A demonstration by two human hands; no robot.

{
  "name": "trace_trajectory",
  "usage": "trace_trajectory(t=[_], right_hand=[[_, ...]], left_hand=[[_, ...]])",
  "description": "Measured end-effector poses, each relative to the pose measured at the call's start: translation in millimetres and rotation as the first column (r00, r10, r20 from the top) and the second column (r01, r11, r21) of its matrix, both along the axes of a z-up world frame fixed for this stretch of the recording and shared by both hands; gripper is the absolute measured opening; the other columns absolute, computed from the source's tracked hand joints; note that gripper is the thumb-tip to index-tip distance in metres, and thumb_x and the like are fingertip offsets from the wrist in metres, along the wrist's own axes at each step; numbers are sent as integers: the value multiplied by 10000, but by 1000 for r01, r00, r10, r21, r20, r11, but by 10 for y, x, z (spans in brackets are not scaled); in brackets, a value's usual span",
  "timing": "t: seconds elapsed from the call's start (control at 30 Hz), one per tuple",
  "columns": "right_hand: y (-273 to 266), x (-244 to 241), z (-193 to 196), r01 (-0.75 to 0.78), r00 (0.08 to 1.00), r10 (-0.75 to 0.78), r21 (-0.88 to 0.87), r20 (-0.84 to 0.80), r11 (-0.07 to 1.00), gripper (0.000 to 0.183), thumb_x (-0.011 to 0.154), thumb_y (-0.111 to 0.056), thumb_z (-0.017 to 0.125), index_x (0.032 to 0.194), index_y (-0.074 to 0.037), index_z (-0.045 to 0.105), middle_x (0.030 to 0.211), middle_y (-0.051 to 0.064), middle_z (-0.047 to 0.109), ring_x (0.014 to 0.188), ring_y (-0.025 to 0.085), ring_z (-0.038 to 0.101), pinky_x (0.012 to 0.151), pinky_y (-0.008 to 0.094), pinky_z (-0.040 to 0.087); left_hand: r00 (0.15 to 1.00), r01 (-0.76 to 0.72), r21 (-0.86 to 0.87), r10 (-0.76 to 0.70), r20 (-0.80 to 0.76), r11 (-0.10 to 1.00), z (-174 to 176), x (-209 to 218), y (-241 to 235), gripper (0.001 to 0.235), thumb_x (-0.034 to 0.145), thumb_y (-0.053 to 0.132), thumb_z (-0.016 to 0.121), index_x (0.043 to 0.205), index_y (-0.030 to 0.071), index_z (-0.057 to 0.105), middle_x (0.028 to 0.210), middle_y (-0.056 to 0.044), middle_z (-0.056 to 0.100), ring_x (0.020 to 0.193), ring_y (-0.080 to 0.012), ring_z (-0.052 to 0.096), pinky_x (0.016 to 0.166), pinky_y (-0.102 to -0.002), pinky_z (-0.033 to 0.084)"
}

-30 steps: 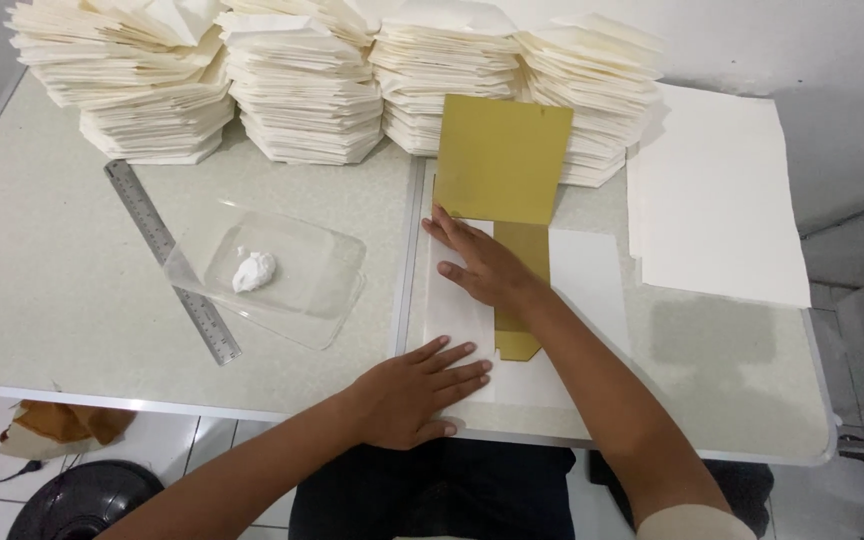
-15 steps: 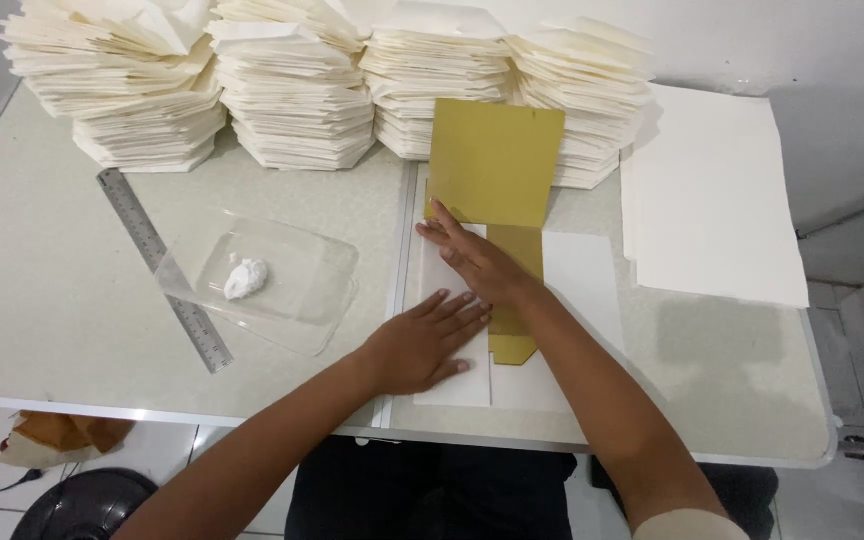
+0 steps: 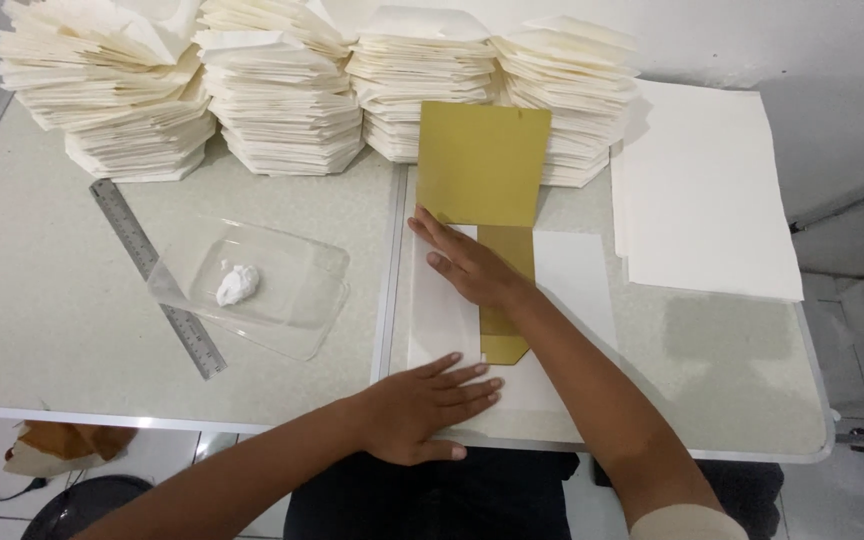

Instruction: Folding a white sheet of paper over a gold template to create a specific shape, likely for packaging or stationery.

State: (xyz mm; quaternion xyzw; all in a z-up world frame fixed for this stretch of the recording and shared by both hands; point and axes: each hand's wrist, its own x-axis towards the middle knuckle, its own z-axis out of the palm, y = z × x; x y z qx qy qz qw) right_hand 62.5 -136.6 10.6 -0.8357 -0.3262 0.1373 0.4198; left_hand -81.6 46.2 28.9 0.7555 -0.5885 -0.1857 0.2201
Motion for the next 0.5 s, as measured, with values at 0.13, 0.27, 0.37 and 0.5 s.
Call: trace_trajectory(t=[0.13, 0.27, 0.37, 0.5], right_hand=[[-2, -35, 46, 18, 999, -16, 42, -40, 999, 633, 1083, -468, 281, 1647, -223, 133, 1596, 128, 432, 1506, 349, 337, 1253, 540, 192], [-51, -22, -11, 46, 996, -36, 110, -87, 993, 628, 1079, -489, 268, 1646, -255, 135, 1582, 121, 455, 1496, 327, 355, 1253, 533, 194], [-80, 46, -124, 64, 995, -48, 184, -90, 981, 615, 1089, -474, 262, 1647, -238, 158, 1555, 146, 490, 1475, 346, 386, 1238, 545, 229], [-94, 133, -274, 77, 991, -32, 360, -129, 930, 640, 1095, -484, 297, 1641, -166, 197, 1496, 197, 530, 1403, 339, 478, 1209, 538, 304]], left_hand=[[928, -49, -23, 37, -371, 999, 349, -10, 19, 655, 1083, 450, 223, 1558, 6, 301, 1643, -216, 272, 1544, -408, 153, 1273, -554, -9], [500, -396, -76, 145, -854, 915, 452, 99, 51, 728, 1002, 519, 204, 1512, 43, 410, 1587, -249, 359, 1483, -492, 225, 1208, -643, 132], [557, -632, -188, 271, -785, 752, -4, 409, 73, 525, 1029, 307, 327, 1441, 62, 542, 1477, -215, 525, 1422, -454, 407, 1167, -568, 306], [577, -796, -123, 805, 137, 592, -198, 800, -130, 518, 1018, 124, 451, 1533, 79, 424, 1590, -169, 386, 1492, -401, 300, 1198, -508, 273]])
